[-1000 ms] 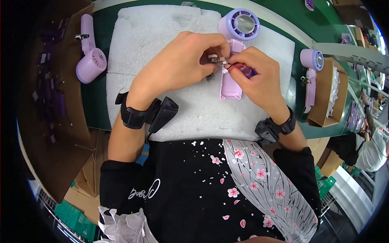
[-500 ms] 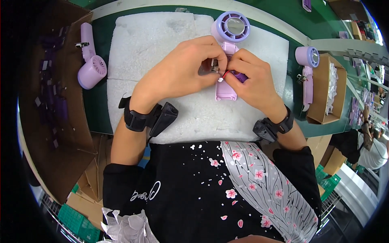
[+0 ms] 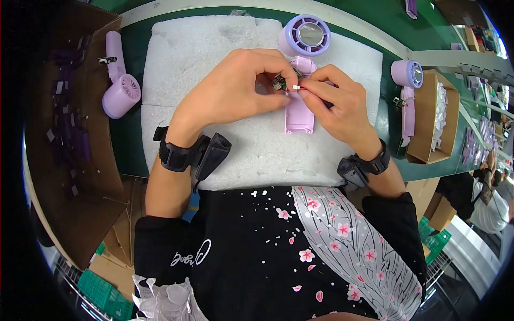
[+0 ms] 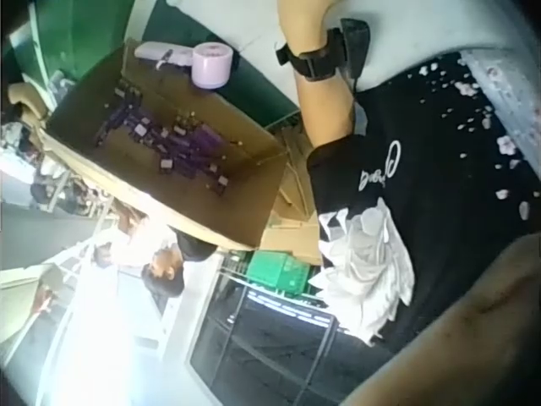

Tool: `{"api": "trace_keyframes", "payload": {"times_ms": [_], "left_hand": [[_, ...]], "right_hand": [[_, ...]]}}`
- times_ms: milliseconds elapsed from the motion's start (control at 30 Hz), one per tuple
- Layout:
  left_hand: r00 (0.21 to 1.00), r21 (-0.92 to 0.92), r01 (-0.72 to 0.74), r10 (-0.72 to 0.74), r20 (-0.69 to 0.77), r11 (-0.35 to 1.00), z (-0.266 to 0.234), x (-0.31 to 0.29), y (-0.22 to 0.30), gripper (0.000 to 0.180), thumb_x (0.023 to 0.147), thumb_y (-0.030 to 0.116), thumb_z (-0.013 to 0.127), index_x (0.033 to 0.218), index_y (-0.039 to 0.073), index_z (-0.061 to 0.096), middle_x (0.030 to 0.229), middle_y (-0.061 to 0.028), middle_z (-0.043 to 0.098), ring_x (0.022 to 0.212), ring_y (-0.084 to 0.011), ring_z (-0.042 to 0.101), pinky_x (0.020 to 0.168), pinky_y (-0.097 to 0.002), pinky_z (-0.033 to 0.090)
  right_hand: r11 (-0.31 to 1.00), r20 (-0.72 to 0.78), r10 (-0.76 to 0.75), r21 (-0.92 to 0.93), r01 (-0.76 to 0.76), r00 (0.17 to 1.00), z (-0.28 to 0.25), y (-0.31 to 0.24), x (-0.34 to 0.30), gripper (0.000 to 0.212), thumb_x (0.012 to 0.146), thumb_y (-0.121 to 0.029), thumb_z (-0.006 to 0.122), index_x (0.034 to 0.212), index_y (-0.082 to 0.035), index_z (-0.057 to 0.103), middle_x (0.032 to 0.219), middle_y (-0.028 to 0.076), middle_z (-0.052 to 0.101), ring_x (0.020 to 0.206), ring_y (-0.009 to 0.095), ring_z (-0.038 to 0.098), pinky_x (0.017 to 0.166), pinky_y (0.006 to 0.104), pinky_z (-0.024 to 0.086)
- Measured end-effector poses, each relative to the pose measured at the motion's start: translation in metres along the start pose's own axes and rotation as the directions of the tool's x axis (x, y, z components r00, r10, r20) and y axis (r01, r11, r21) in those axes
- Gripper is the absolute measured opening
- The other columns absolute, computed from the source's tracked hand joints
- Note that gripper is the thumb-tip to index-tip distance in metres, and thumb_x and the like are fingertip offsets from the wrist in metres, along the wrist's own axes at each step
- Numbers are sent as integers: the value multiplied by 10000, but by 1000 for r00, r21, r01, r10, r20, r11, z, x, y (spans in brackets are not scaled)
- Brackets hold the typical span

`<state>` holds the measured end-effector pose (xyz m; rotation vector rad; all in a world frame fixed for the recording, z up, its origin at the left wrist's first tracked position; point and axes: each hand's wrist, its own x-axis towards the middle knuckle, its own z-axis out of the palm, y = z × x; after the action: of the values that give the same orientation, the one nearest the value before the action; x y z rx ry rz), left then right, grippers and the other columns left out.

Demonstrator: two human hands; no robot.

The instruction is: The person picks up a fan housing and a circuit board by hand, then connects a battery pack to the board. They place the board and battery into the housing, press the power button to test the fan, and set the assembly aside before reaching for another fan housing.

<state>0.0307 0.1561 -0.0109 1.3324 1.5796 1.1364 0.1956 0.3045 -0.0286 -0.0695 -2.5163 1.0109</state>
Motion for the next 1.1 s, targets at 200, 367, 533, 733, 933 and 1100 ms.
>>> {"api": "trace_keyframes", "payload": {"times_ms": [200,367,533,733,933,1100], "left_hand": [[989,-69,17,-27,-143,997,6,3,2,120,840,103,675,829,-17,662,773,-60,639,627,-120,547,588,-260,454],[987,-93,115,-124,-106,989,7,3,1,147,898,99,655,843,-36,646,816,-32,607,697,-100,552,629,-242,458],[973,-267,188,-217,-83,945,8,5,-6,141,887,112,656,852,-24,669,775,-20,611,680,-83,561,610,-236,458],[963,-393,240,-269,-21,888,2,5,3,95,830,65,688,906,8,697,702,10,604,666,-63,576,606,-212,454],[985,-313,171,-173,24,934,-8,4,-7,266,802,-59,697,1064,-27,668,928,-41,661,794,-64,596,708,-217,505],[984,-298,170,-175,11,939,-10,5,-8,348,776,-91,700,1115,-27,662,950,-34,661,805,-60,594,737,-212,511]], "right_hand": [[998,-12,2,-67,-3,1000,0,-2,1,155,749,-42,752,893,-15,703,828,69,627,612,166,600,526,270,466],[998,-14,-29,-51,28,999,-1,-1,0,145,747,-38,755,880,-18,699,807,68,616,612,148,584,521,257,446],[997,-104,57,54,-52,993,1,-4,4,134,768,-21,739,900,-23,716,801,57,615,632,118,567,532,235,420],[967,-67,172,200,-156,983,1,3,6,124,799,-15,714,922,-20,731,807,42,616,645,102,546,554,235,411],[973,12,120,198,-120,993,-1,3,6,90,803,-19,707,890,-1,715,816,48,609,654,108,544,569,234,409],[969,73,126,203,-139,989,0,3,6,73,801,-33,712,856,12,695,824,51,601,662,113,537,578,238,403]]}}
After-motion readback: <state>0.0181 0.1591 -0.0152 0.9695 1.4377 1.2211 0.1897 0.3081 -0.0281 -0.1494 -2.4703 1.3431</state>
